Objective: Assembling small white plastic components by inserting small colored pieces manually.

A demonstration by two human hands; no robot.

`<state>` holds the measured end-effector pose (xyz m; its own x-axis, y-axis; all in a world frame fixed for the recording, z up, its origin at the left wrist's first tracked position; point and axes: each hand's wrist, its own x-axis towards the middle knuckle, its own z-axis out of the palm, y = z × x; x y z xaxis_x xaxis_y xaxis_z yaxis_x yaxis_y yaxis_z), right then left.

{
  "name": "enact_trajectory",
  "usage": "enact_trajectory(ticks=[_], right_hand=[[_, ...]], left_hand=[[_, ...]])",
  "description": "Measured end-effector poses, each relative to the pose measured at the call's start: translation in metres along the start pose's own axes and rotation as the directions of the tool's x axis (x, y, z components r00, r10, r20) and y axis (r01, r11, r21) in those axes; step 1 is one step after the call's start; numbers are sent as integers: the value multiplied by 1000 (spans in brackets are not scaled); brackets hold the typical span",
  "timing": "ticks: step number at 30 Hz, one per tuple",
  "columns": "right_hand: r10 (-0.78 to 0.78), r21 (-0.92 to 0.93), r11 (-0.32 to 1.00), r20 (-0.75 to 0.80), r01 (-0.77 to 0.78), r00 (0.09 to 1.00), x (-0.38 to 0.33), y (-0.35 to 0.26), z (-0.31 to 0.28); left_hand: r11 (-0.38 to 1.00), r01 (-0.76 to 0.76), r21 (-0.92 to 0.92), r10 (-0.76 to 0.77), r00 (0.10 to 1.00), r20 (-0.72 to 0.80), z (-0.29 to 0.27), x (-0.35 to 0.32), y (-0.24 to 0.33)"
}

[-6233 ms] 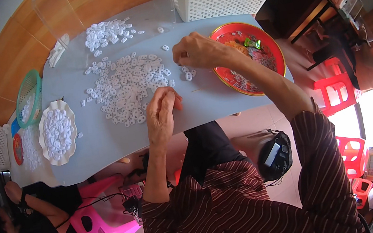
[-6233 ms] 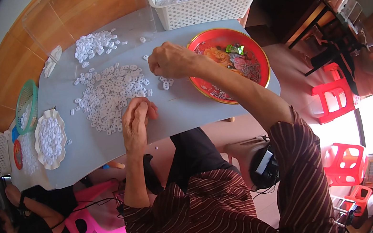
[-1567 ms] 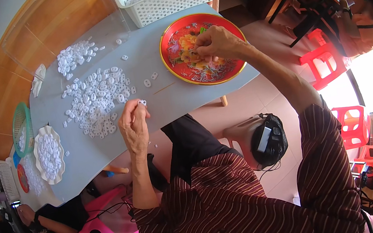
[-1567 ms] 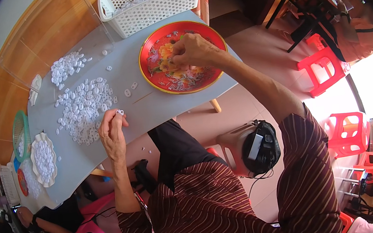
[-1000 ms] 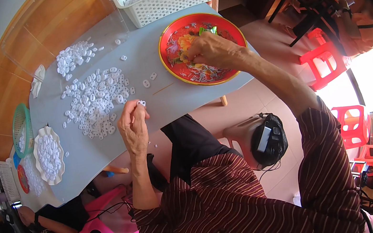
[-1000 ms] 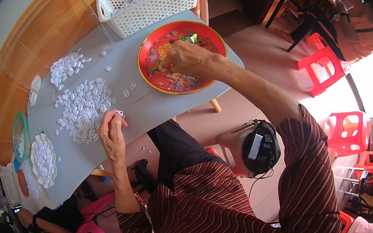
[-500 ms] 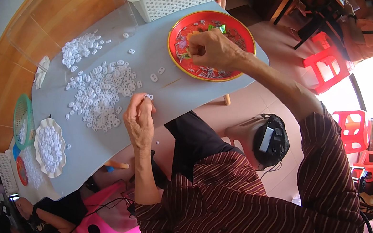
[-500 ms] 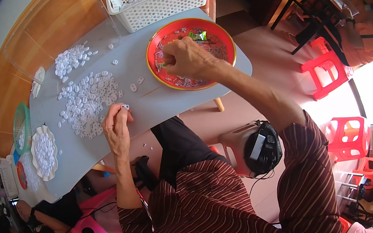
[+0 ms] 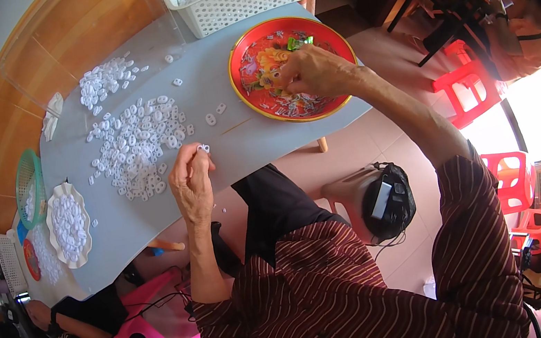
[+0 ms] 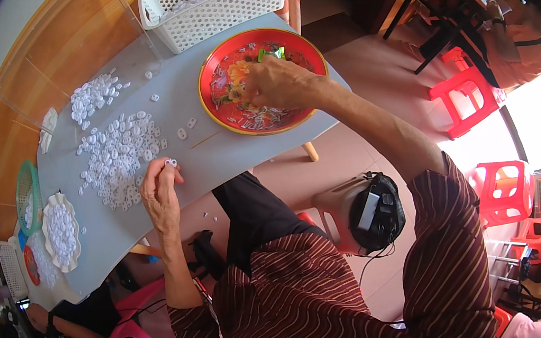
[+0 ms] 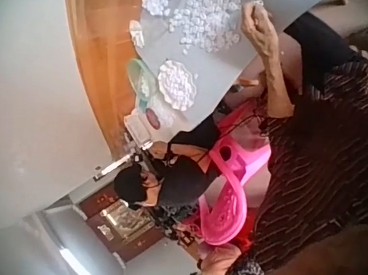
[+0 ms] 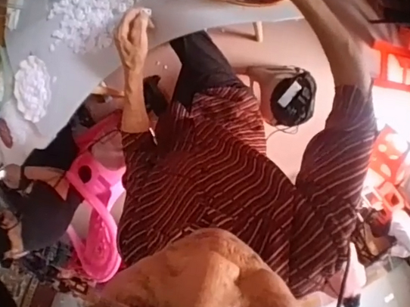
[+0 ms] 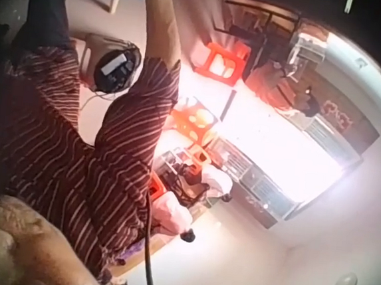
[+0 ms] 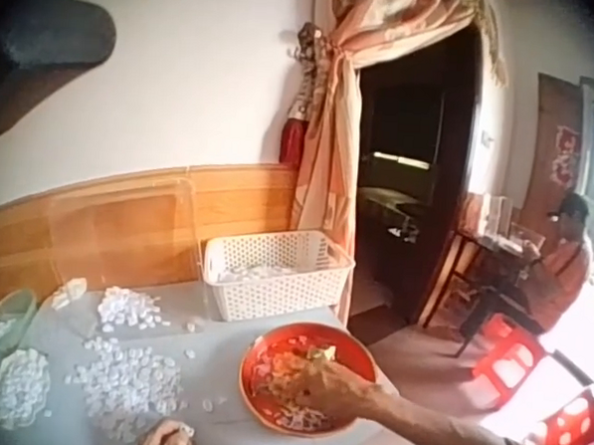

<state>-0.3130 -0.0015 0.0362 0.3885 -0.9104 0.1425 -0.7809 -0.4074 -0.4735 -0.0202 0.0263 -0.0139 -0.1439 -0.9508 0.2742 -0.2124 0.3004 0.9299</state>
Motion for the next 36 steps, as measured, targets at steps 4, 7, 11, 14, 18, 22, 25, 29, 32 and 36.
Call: enact_trajectory(ticks=[4,7,11,14,18,22,25,29,32,36], right_hand=[[24,-191,981,64,-11,998,2,-17,-1],[119,-302,950,102,-83,988,7,-23,3],[101,-189,979,98,-81,990,4,-12,-2],[88,-123,990,120,-73,989,3,-10,-4],[141,-251,963,155,-99,978,7,-27,-5],[144,-363,928,140,-84,980,8,-19,3],[132,-160,981,165,-106,977,8,-13,-2],[162,-90,985,214,-146,963,8,-19,-10],[104,-130,988,183,-81,978,7,-17,-10],[104,-177,982,191,-70,976,9,-19,-11]], left_hand=[[1000,-11,23,11,1000,2,-2,0,-3],[999,12,30,-12,1000,0,-3,-1,-2],[1000,-6,-4,6,1000,-4,0,0,-2],[1000,-19,16,19,1000,0,1,1,-1],[1000,-7,27,7,1000,-10,-1,0,0],[1000,-7,25,7,1000,-2,-1,-1,1],[1000,-22,2,22,1000,-7,0,-1,0],[1000,-17,21,17,1000,-10,0,-1,0],[999,-14,32,14,1000,-4,0,0,0],[999,-19,30,19,1000,-11,1,0,0]])
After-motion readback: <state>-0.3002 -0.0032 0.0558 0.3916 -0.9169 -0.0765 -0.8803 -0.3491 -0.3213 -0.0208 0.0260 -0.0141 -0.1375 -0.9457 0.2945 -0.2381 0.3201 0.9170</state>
